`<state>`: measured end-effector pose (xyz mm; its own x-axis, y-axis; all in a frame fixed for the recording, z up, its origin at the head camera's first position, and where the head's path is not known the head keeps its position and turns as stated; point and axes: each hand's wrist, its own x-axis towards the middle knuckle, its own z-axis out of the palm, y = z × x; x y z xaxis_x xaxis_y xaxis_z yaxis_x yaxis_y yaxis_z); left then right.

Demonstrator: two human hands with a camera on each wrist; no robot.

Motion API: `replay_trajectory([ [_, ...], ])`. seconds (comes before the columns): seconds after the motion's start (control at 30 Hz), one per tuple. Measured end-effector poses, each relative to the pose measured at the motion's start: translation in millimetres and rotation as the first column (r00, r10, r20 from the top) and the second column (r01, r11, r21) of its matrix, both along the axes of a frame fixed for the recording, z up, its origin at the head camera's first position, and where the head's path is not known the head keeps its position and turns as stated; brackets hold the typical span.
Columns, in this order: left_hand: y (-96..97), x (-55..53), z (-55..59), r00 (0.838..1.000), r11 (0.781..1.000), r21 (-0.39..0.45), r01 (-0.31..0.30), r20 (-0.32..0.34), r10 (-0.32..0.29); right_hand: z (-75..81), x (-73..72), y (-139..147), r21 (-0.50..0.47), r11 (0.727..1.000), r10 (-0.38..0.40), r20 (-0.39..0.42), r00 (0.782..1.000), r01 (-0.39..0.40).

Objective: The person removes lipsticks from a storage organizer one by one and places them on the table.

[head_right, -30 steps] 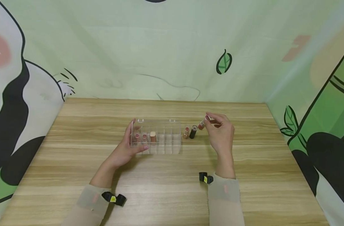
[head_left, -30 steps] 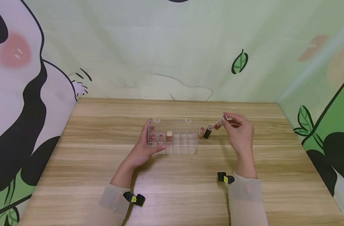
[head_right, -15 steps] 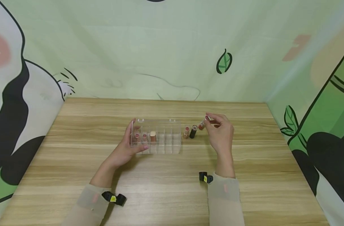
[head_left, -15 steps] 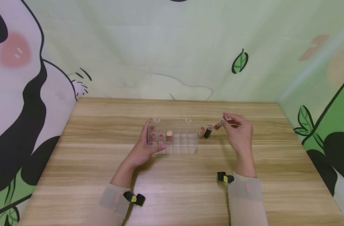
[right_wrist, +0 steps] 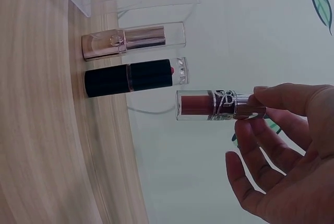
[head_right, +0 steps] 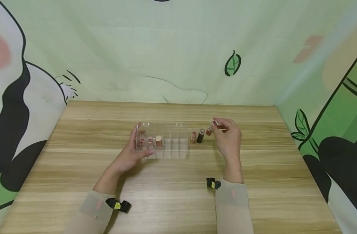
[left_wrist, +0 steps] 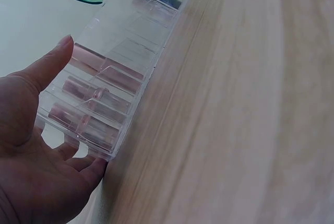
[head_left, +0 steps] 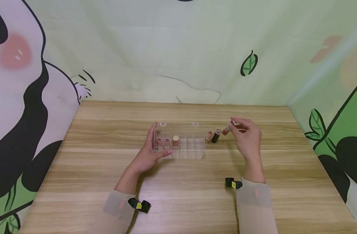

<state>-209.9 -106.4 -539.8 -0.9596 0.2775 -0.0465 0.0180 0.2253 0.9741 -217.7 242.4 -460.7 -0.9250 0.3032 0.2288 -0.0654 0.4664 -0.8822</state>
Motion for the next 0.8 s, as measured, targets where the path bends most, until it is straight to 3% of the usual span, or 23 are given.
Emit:
replay_trajectory([
  [0.8,0.9,1.3,3.8,1.0,1.0,-0.011,-0.001,0.02,0.001,-11.5,-2.7,4,0.071,0.997,0.028,0.09,0.996,-0.034],
])
